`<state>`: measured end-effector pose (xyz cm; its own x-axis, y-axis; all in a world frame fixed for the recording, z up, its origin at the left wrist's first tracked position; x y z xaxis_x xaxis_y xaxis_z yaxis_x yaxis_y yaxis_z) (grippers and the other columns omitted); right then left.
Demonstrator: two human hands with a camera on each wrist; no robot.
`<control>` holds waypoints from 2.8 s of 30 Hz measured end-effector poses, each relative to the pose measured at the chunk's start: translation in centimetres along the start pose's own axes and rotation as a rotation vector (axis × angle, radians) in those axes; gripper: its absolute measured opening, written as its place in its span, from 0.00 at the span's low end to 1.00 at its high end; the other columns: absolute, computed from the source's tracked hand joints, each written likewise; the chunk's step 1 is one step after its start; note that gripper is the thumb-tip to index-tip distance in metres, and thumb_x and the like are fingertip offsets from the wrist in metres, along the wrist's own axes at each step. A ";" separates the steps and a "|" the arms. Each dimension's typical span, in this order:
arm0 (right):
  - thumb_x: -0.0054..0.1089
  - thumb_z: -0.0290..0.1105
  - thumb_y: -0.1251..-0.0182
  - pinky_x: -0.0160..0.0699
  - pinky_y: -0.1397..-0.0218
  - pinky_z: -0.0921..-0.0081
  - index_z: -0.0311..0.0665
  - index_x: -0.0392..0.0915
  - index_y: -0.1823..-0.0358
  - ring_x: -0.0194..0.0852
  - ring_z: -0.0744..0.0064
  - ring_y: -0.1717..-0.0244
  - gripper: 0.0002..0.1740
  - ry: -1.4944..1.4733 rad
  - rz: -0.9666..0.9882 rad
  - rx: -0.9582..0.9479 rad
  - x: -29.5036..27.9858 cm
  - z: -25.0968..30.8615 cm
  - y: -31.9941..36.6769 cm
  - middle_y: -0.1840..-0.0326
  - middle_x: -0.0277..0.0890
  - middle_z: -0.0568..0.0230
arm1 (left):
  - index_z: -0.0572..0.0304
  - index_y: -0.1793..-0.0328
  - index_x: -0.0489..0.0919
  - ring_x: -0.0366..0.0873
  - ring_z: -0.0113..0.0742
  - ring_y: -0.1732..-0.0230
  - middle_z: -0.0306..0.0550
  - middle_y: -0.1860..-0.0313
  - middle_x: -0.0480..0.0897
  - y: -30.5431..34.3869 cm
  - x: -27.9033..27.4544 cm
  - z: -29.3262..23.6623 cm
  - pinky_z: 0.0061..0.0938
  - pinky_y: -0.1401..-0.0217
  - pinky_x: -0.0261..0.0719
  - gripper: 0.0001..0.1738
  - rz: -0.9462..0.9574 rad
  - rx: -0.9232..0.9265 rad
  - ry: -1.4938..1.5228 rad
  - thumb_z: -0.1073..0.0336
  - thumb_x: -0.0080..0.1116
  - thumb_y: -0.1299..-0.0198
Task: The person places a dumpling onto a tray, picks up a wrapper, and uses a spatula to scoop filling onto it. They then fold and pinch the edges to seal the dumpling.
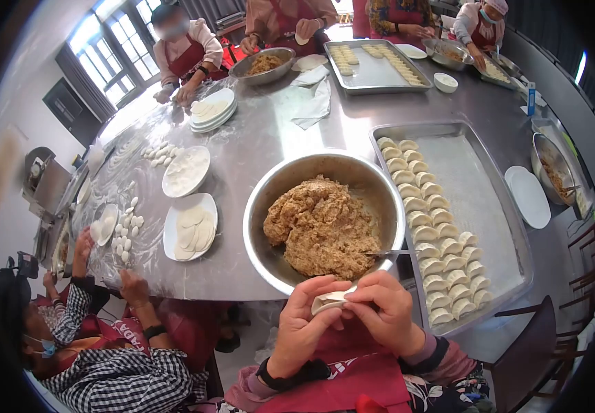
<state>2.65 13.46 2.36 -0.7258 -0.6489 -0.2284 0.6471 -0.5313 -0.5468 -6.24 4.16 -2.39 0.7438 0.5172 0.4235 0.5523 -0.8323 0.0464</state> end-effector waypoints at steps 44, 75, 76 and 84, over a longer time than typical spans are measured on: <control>0.67 0.20 0.48 0.73 0.72 0.81 0.34 0.79 0.66 0.73 0.76 0.74 0.08 -0.060 -0.030 0.203 0.4 -1.1 0.2 0.66 0.73 0.61 | 0.65 0.34 0.66 0.76 0.29 0.47 0.48 0.43 0.77 0.5 0.1 0.4 0.21 0.46 0.77 0.22 0.004 0.076 -0.172 0.77 0.49 0.35; 0.67 0.19 0.48 0.75 0.70 0.79 0.33 0.80 0.67 0.77 0.73 0.70 0.07 -0.032 -0.007 0.092 0.7 -0.7 0.2 0.66 0.75 0.62 | 0.62 0.28 0.59 0.77 0.26 0.53 0.47 0.44 0.77 0.1 -0.3 1.5 0.18 0.54 0.77 0.26 -0.007 0.052 -0.059 0.76 0.45 0.32; 0.68 0.19 0.48 0.75 0.70 0.80 0.33 0.80 0.67 0.77 0.73 0.70 0.08 -0.033 -0.024 0.084 0.5 -0.7 0.4 0.66 0.75 0.61 | 0.62 0.28 0.60 0.77 0.26 0.54 0.47 0.45 0.77 0.0 -0.5 1.7 0.18 0.55 0.77 0.26 -0.021 0.022 -0.007 0.75 0.45 0.32; 0.68 0.19 0.49 0.76 0.71 0.80 0.33 0.79 0.67 0.77 0.74 0.72 0.08 -0.012 -0.050 0.071 0.8 -0.1 0.3 0.67 0.75 0.59 | 0.66 0.33 0.66 0.76 0.28 0.50 0.48 0.47 0.78 0.3 -1.3 2.8 0.21 0.49 0.76 0.21 -0.078 -0.114 -0.026 0.75 0.45 0.32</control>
<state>2.23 12.83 1.92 -0.7554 -0.6263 -0.1925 0.6250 -0.6006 -0.4986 -5.99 3.81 -5.43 0.7106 0.5847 0.3915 0.5636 -0.8060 0.1809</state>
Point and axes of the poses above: each hand's wrist, its own y-axis away from the middle knuckle, its own x-axis out of the palm, z = x × y, the point moved 10 cm from there along -y, towards the middle knuckle
